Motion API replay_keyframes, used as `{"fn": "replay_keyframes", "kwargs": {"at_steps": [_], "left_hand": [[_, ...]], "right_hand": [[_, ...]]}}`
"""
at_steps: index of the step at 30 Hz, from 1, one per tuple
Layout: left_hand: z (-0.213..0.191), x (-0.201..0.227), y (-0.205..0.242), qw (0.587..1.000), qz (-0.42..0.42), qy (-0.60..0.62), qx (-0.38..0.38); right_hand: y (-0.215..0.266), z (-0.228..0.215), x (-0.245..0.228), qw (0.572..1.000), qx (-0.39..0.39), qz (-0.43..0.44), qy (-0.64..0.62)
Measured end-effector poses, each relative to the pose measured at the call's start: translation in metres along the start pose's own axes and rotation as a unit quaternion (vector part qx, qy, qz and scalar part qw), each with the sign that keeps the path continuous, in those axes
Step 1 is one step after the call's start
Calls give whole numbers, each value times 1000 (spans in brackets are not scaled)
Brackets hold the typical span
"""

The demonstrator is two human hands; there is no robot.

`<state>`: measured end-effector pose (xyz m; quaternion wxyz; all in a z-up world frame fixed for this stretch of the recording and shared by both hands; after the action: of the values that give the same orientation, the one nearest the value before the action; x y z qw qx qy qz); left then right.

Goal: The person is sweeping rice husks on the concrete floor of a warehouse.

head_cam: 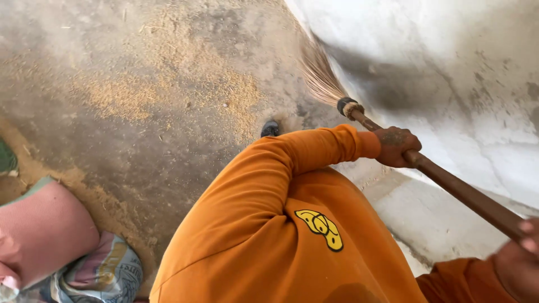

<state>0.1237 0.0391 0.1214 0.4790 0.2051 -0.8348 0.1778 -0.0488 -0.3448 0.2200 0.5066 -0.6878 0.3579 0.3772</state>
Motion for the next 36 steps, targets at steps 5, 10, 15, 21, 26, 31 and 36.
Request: {"fn": "replay_keyframes", "kwargs": {"at_steps": [5, 10, 15, 21, 26, 31, 36], "left_hand": [[32, -93, 33, 998, -38, 51, -14], [34, -140, 149, 970, -230, 56, -47], [11, -159, 246, 957, -288, -4, 23], [-6, -110, 321, 943, -297, -105, 107], [31, -48, 328, 935, -208, -217, 187], [128, -82, 360, 958, -218, -126, 135], [165, -45, 379, 950, -289, -114, 40]], "right_hand": [[-140, 207, -17, 998, -46, 1, -36], [-140, 288, 33, 964, -95, 77, -234], [-131, 361, 28, 948, -168, 55, -263], [-110, 393, -51, 938, -257, -14, -233], [-37, 354, -72, 944, -169, 34, -281], [30, 375, -69, 934, -133, 75, -323], [56, 415, -152, 948, -141, 49, -283]]}}
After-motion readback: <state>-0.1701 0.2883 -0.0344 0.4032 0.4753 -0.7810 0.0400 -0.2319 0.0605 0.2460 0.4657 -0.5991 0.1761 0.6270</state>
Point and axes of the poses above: each hand's wrist, its own y-axis away from the middle knuckle, its own z-axis out of the palm, x = y × z, the point moved 5 cm from there along -y, towards the middle knuckle, and after that the axes turned 12 degrees about -x, right-handed, at the moved point
